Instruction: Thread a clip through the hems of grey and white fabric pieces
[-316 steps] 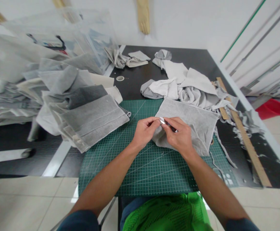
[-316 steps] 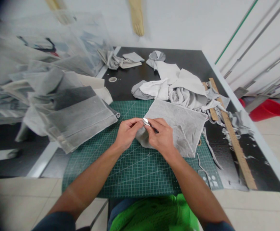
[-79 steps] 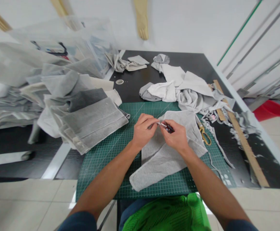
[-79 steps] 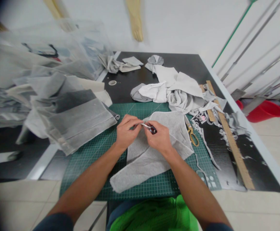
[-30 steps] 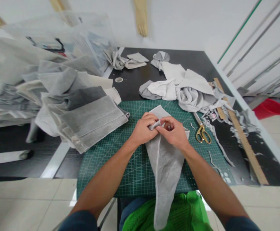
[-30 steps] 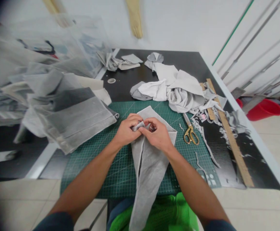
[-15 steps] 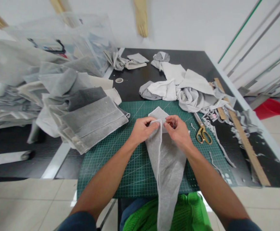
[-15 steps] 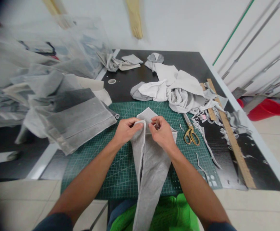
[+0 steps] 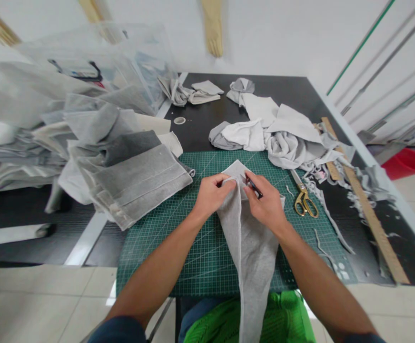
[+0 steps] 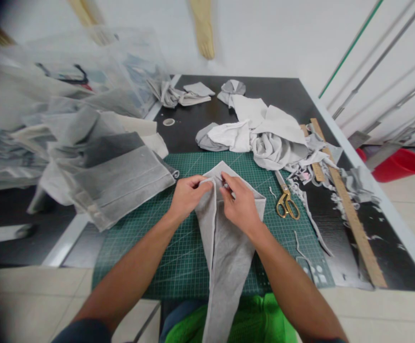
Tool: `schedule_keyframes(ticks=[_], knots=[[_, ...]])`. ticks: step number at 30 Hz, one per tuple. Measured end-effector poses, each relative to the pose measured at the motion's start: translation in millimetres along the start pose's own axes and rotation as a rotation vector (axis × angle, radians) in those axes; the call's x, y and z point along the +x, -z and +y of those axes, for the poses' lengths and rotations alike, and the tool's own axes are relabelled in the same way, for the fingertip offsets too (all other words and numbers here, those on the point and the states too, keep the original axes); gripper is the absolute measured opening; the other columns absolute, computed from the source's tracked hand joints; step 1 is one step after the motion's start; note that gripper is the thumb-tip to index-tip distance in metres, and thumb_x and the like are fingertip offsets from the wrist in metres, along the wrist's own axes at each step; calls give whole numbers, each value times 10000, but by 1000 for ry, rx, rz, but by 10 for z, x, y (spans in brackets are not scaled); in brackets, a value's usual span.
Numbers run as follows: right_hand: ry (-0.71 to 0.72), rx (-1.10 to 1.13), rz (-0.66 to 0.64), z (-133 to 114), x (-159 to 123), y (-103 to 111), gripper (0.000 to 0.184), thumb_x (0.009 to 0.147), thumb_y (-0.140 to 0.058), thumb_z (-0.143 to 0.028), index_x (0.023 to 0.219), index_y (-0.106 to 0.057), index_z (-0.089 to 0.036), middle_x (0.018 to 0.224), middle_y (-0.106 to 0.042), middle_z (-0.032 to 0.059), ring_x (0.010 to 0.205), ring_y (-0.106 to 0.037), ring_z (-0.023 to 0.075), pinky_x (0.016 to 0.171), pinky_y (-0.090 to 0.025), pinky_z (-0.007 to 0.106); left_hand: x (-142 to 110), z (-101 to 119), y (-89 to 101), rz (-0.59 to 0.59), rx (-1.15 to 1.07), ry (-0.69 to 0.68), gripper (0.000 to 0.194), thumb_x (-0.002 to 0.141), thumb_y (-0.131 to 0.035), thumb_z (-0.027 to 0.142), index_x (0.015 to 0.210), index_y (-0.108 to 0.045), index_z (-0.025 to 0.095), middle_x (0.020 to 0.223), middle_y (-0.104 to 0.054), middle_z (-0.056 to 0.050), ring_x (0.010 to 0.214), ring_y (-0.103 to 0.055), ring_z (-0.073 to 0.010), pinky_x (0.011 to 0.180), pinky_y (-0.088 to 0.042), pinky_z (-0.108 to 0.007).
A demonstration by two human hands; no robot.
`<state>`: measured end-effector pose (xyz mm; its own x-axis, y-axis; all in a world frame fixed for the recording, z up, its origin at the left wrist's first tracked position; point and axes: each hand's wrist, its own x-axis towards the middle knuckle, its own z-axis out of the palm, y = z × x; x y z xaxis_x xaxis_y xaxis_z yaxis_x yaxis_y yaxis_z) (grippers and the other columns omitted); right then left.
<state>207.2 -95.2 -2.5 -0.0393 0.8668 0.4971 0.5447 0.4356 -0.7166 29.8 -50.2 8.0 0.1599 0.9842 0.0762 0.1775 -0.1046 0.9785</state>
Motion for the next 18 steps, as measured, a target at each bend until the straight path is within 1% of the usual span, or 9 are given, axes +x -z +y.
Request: schedule_keyframes(ticks=[3, 5, 10, 15, 18], knots=[[18, -29, 14, -72, -14, -22, 367, 979, -603, -310, 1335, -649, -233, 1109, -734, 99, 958, -675, 230, 868, -565, 396, -4, -13, -9, -1, -3, -10, 171, 817, -685, 308, 781, -776, 167, 749, -722, 3, 687, -604, -139, 667, -452, -248], [26, -42, 25, -116, -23, -34, 337, 976, -615, -317, 1300, -673, -244, 1086, -738, 96, 950, -680, 234, 861, -571, 399, -4, -21, -14, -6, -12, -14, 174, 826, -676, 302, 814, -792, 172, 782, -741, -4, 714, -628, -149, 685, -463, -252], [39, -45, 77, -191, -28, -45, 284, 958, -645, -287, 1232, -710, -253, 1070, -744, 85, 903, -694, 222, 830, -587, 382, -7, -18, -13, -33, -55, 1, 193, 816, -703, 329, 860, -818, 180, 821, -766, -18, 754, -654, -164, 712, -477, -260], [33, -99, 94, -155, -35, -61, 262, 962, -637, -277, 1210, -721, -257, 1061, -744, 83, 914, -695, 228, 832, -597, 395, -8, -16, 11, -65, -207, 51, 193, 781, -735, 344, 841, -815, 180, 861, -771, -30, 793, -663, -179, 755, -505, -279], [85, -148, 85, -95, -47, -80, 291, 986, -608, -281, 1261, -699, -250, 1076, -737, 95, 957, -690, 239, 873, -594, 419, -3, -26, 14, -71, -317, 98, 185, 771, -743, 344, 811, -803, 173, 830, -757, -30, 776, -653, -170, 741, -504, -276]])
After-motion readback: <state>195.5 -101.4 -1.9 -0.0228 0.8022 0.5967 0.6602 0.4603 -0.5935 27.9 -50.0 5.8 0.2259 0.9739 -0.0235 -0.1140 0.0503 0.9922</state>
